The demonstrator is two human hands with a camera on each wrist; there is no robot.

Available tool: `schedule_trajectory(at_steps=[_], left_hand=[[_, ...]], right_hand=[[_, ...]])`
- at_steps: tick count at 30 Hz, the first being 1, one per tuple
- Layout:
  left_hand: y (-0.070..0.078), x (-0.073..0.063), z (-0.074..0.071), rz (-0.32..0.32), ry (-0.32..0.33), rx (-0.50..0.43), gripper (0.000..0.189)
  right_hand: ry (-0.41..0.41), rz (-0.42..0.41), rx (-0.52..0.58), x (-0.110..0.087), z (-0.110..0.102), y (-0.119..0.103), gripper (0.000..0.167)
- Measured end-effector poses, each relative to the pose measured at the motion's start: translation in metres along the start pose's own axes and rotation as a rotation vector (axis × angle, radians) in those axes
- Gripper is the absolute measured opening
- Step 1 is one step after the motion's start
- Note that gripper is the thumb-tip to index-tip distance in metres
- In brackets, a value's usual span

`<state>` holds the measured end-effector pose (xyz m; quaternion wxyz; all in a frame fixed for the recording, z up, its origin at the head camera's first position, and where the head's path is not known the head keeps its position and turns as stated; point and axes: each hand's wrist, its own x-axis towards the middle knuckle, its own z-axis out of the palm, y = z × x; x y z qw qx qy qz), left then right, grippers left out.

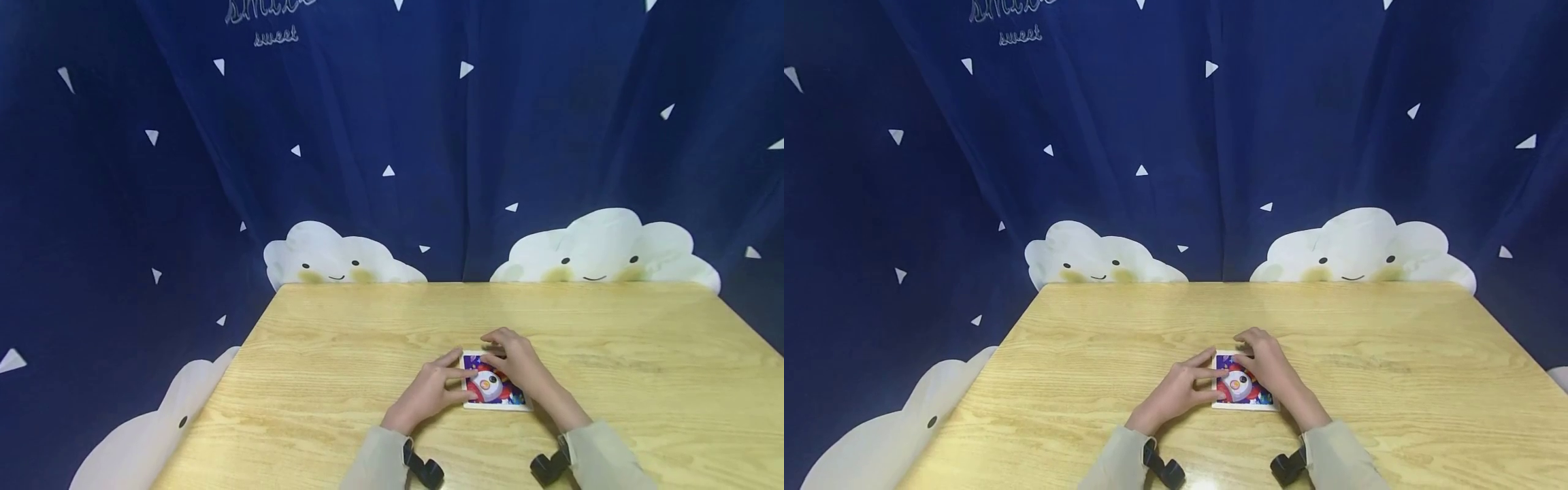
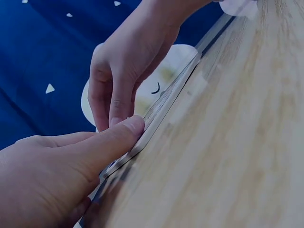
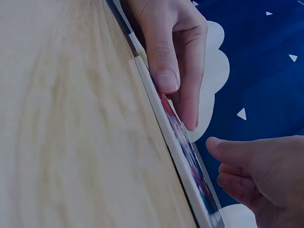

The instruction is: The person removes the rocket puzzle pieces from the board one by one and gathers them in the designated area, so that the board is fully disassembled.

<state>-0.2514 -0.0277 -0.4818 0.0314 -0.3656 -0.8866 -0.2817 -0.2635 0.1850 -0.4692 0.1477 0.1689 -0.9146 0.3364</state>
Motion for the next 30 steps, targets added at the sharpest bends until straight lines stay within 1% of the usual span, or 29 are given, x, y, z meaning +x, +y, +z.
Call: schedule_trajectory(at_steps=[4,7,10,15,18,24,30], left_hand=[[-0.001,0.001,-0.001,0.022,0.0,0.026,0.04],[-0.002,0.001,-0.003,0.026,-0.002,0.031,0.039],[-0.002,0.001,-0.003,0.02,-0.007,0.032,0.039],[-0.001,0.001,-0.004,0.009,-0.014,0.033,0.04],[0.0,0.0,-0.003,-0.004,-0.031,0.034,0.04],[-0.001,-0.002,-0.001,-0.016,-0.034,0.042,0.04],[-0.001,-0.002,-0.002,-0.011,-0.042,0.03,0.04]], right_hand=[[-0.013,-0.019,0.003,0.003,0.004,0.001,0.024],[-0.038,-0.02,-0.009,0.005,0.006,0.001,0.021],[-0.08,0.002,0.007,0.006,0.007,0.0,0.017],[-0.155,0.005,0.051,0.007,0.007,-0.003,0.011],[-0.196,0.011,0.061,0.007,0.006,-0.004,0.008],[-0.252,0.015,0.026,0.011,0.007,-0.008,0.009],[-0.323,0.013,-0.016,0.014,0.005,-0.013,0.012]])
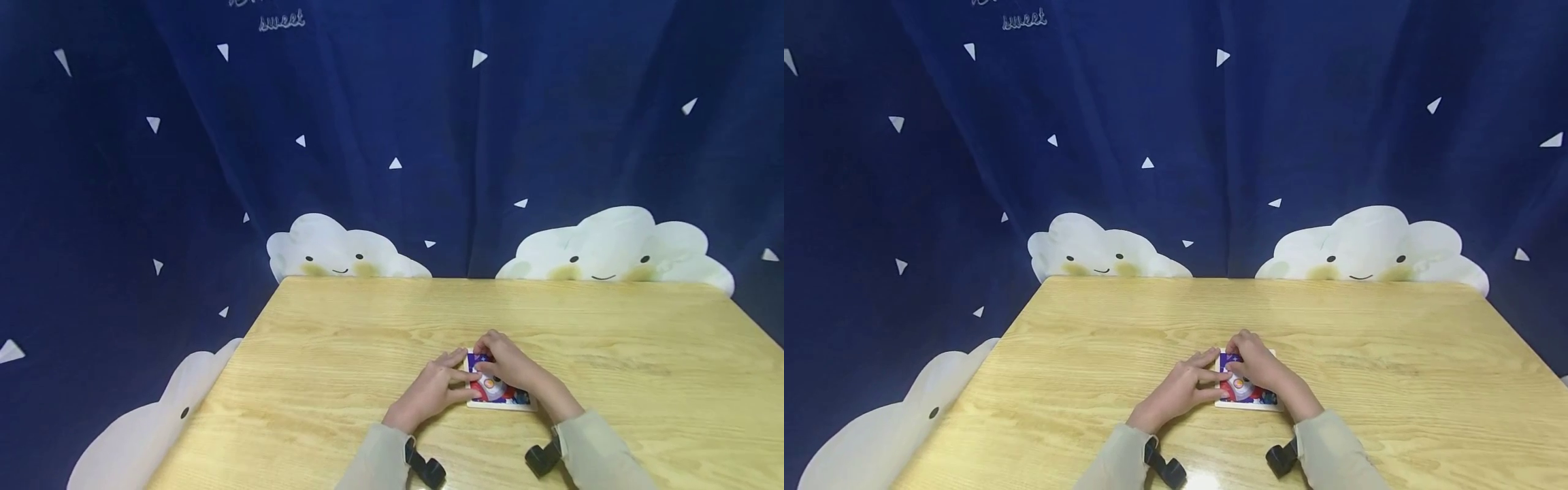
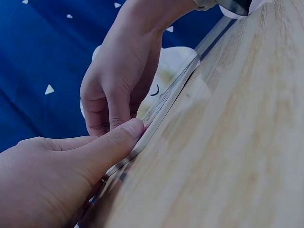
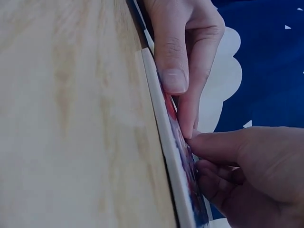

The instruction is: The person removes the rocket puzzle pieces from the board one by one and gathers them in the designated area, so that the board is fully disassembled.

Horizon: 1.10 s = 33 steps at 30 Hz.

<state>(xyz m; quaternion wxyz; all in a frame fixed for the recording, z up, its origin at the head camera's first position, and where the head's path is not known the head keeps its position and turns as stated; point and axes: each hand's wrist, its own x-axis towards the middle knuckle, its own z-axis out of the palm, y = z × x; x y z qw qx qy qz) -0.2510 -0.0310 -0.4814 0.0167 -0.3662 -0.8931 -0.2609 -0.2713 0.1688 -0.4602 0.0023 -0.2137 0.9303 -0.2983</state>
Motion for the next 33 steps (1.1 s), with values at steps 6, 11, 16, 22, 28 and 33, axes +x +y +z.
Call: schedule_trajectory(at_steps=[6,11,16,22,28,33], left_hand=[[-0.0006,-0.0004,0.0011,0.003,-0.002,0.011,0.041],[-0.0011,-0.0002,0.0016,0.027,0.009,0.031,0.04],[-0.0013,0.0008,0.0008,0.038,0.02,0.033,0.04],[-0.0031,0.0016,0.0006,0.043,0.033,0.048,0.039],[-0.003,0.0017,0.0001,0.03,0.016,0.034,0.039],[-0.0035,0.0021,0.0016,0.031,0.015,0.033,0.04]], right_hand=[[-0.028,-0.015,-0.052,-0.0002,0.0012,-0.0011,0.012],[-0.038,-0.032,-0.058,-0.0003,0.0006,-0.0008,0.012],[-0.028,-0.052,-0.064,-0.0002,0.0,-0.0005,0.011],[-0.009,-0.06,-0.077,-0.0005,0.0009,-0.0003,0.011],[-0.014,-0.056,-0.068,-0.0011,0.0004,-0.0006,0.013],[-0.01,-0.066,-0.06,-0.0016,-0.0001,0.0008,0.013]])
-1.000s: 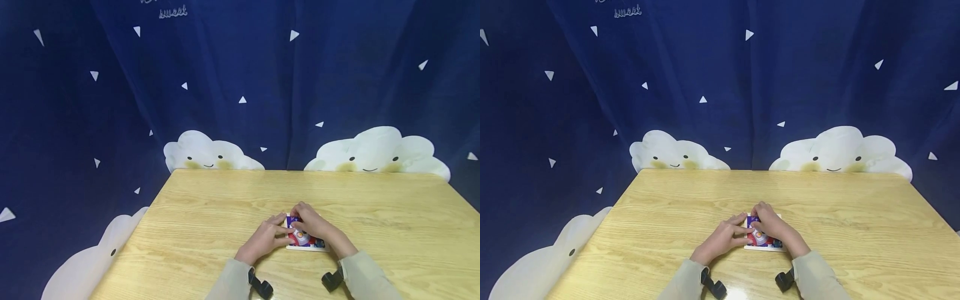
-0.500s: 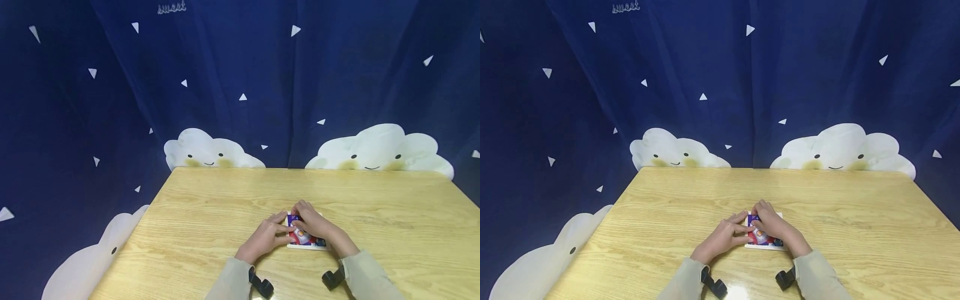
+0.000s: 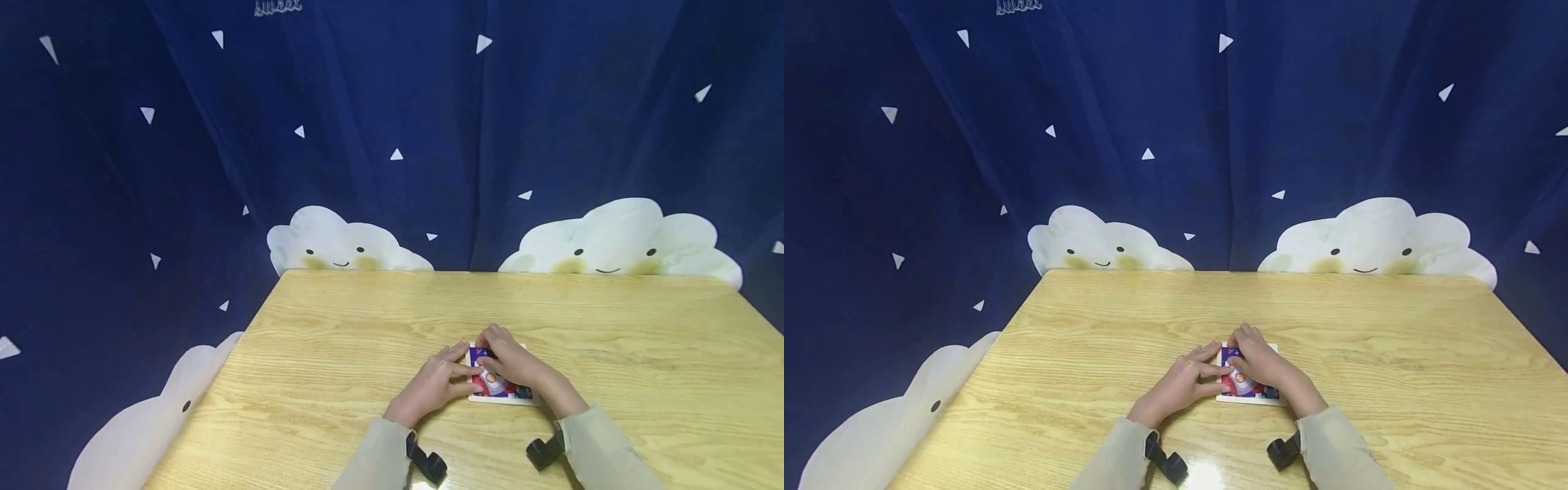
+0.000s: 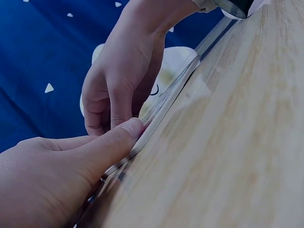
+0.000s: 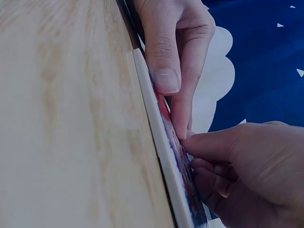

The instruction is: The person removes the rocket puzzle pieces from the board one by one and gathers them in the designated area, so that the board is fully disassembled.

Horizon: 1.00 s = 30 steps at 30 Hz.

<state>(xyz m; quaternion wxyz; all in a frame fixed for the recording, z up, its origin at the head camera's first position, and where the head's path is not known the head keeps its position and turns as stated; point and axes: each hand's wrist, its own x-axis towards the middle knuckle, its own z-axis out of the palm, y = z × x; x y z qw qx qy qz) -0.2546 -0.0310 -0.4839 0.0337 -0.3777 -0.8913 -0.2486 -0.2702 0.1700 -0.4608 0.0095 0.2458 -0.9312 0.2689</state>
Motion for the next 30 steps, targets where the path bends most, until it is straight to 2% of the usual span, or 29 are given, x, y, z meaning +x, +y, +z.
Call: schedule_trajectory(at_steps=[9,18,30], left_hand=[[0.0011,0.0011,-0.0013,-0.011,-0.01,-0.006,0.04],[0.0007,0.0004,-0.0013,-0.04,-0.022,-0.013,0.04],[0.0011,-0.0005,-0.0008,-0.031,-0.026,-0.004,0.038]], right_hand=[[0.019,-0.027,0.0,-0.0018,-0.0014,0.0018,0.012],[0.01,-0.013,-0.01,-0.0006,-0.0005,0.0007,0.013],[-0.057,0.012,0.012,0.0056,-0.0042,0.0009,0.01]])
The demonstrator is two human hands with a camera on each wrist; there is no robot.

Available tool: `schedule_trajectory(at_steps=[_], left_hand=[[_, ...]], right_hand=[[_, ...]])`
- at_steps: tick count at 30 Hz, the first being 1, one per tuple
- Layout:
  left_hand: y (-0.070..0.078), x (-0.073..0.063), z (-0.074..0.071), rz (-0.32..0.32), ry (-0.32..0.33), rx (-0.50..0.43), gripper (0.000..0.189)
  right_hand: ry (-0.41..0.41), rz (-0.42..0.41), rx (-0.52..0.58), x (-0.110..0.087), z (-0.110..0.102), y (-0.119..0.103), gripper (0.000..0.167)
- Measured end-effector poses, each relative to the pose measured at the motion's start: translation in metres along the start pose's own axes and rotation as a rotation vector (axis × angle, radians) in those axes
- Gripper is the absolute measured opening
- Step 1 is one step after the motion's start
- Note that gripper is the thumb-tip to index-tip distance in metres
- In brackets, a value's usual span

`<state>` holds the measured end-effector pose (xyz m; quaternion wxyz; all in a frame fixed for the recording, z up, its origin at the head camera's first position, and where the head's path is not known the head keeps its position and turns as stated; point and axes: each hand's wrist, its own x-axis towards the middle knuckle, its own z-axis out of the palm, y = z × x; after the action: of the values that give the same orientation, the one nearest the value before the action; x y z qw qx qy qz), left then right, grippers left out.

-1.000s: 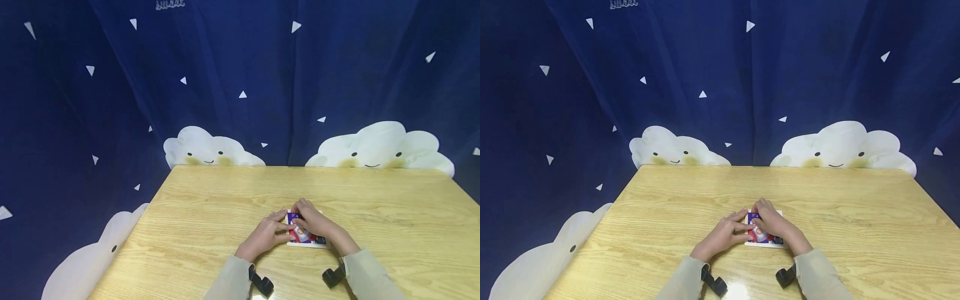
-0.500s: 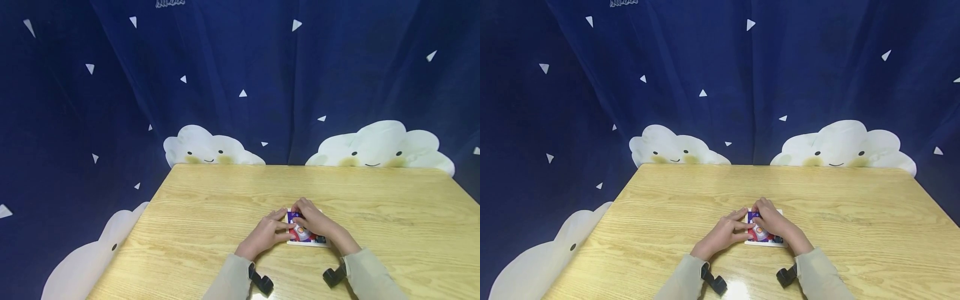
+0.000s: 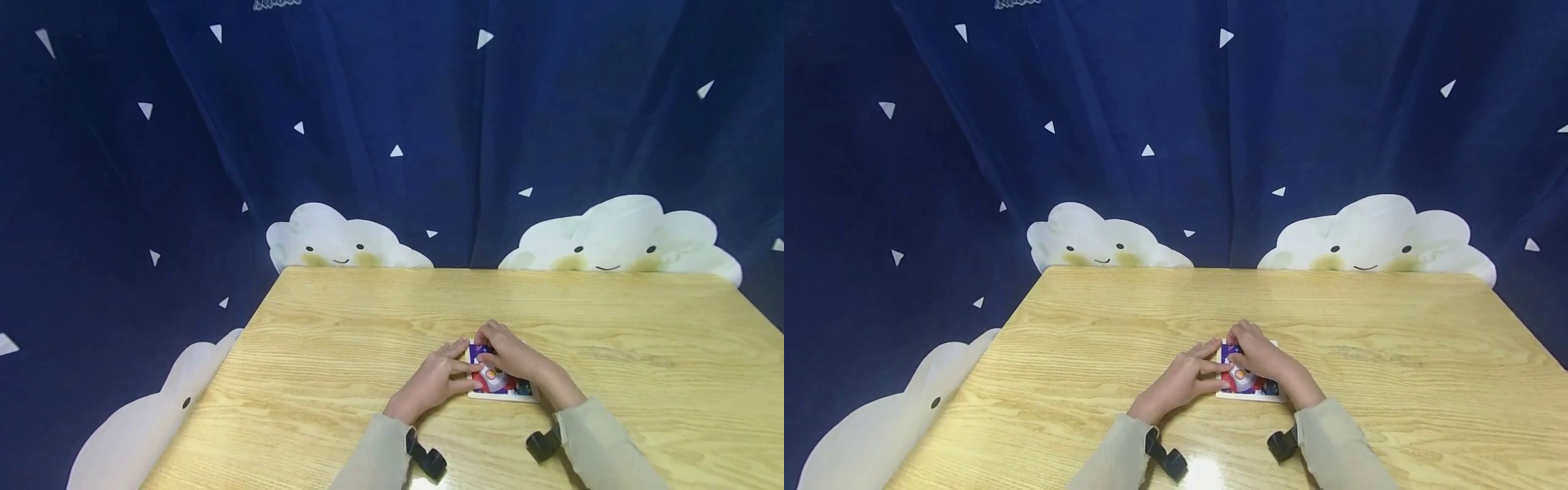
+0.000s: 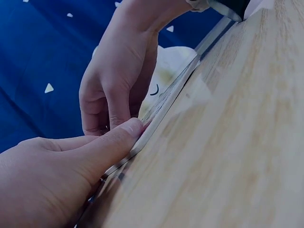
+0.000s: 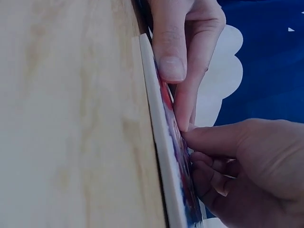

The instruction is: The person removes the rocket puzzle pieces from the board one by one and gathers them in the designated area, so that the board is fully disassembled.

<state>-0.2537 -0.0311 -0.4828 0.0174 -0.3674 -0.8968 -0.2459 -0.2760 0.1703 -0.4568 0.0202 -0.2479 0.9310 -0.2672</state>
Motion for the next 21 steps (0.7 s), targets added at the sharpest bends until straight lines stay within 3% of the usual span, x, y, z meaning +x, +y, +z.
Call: schedule_trajectory(at_steps=[10,21], left_hand=[[0.0,0.002,-0.002,0.023,0.015,-0.013,0.039],[0.0,0.002,0.001,0.022,0.018,-0.001,0.038]], right_hand=[[-0.031,-0.003,0.065,0.0,-0.004,0.0,0.013],[0.157,-0.098,0.021,-0.007,0.009,0.009,0.019]])
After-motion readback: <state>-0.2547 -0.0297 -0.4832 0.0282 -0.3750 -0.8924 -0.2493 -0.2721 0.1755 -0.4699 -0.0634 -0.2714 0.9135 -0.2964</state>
